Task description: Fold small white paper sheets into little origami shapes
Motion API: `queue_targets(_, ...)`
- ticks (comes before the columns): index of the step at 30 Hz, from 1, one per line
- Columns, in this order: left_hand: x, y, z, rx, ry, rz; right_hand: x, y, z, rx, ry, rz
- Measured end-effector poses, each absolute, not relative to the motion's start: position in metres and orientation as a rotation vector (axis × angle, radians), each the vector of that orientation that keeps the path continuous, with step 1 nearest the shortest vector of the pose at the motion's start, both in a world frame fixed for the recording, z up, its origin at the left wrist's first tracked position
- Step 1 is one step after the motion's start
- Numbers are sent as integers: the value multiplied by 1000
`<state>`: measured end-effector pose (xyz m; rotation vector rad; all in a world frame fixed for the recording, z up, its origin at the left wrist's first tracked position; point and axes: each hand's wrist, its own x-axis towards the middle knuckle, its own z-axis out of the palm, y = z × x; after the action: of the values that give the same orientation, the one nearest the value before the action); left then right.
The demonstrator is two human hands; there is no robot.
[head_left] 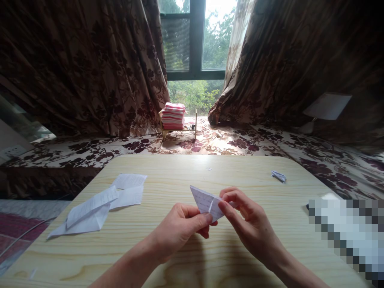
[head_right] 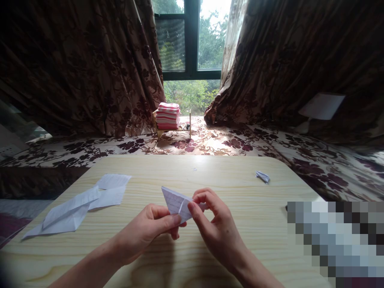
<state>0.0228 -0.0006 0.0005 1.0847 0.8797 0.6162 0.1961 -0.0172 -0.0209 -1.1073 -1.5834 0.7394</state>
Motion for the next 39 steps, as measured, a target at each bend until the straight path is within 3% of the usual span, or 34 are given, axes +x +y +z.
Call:
queue_targets(7, 24, 0, -6, 1036, 862, 594, 195, -15, -21, -1162, -1531, 817)
queue_targets(17, 24, -3, -4, 1089, 878, 522, 202, -15, -11, -1178, -1558, 1178)
queue_targets(39, 24, -1, -4, 1171, 970, 557, 200, -15, -17, -1247, -1373, 1099)
